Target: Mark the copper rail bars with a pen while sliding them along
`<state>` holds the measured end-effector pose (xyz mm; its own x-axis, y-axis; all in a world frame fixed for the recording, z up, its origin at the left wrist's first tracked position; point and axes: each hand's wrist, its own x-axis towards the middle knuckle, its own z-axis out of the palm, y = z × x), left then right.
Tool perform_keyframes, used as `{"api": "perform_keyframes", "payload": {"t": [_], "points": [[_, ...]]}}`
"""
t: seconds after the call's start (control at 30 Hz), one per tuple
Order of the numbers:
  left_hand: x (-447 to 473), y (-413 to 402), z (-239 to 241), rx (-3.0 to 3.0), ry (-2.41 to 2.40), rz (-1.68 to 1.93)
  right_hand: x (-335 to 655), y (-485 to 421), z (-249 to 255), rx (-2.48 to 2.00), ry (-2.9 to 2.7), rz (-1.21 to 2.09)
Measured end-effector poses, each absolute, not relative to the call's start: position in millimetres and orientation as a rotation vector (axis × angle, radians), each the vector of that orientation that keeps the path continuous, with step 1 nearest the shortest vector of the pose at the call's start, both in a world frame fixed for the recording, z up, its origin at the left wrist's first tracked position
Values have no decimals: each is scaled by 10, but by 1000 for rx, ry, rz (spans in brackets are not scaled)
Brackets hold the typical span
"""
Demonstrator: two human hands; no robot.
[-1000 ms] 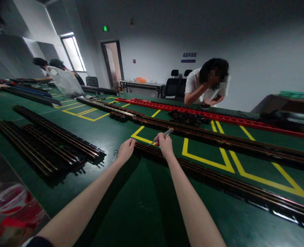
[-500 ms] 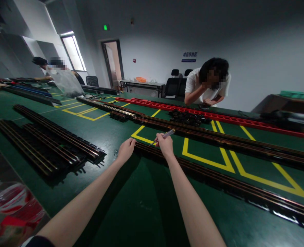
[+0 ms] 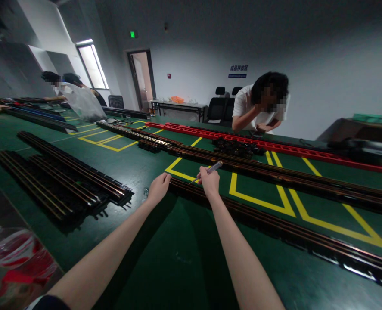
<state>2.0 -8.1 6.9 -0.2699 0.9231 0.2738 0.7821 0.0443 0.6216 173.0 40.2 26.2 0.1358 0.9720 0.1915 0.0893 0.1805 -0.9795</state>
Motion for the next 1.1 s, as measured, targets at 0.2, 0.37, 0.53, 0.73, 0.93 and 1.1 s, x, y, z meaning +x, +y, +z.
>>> {"api": "perform_keyframes", "payload": {"t": [0.2, 0.37, 0.53, 0.73, 0.93, 1.1], "points": [[19, -77, 55, 1766, 2108, 1051, 1736, 417, 245, -1144, -1263, 960], [33, -75, 31, 1841, 2091, 1080, 1736, 418, 231, -1137, -1277, 965], [87, -117, 31, 2016, 2129, 1082, 1756, 389, 269, -1165, -1325, 938], [158, -181, 65, 2307, 2085, 989, 1865, 353, 343, -1189, -1482, 956], [183, -202, 93, 2449, 1825, 916, 1997, 313, 348, -1180, -1467, 1006], [170, -208, 86, 2564, 1698, 774, 2079, 276, 362, -1229, -1408, 1031]]}}
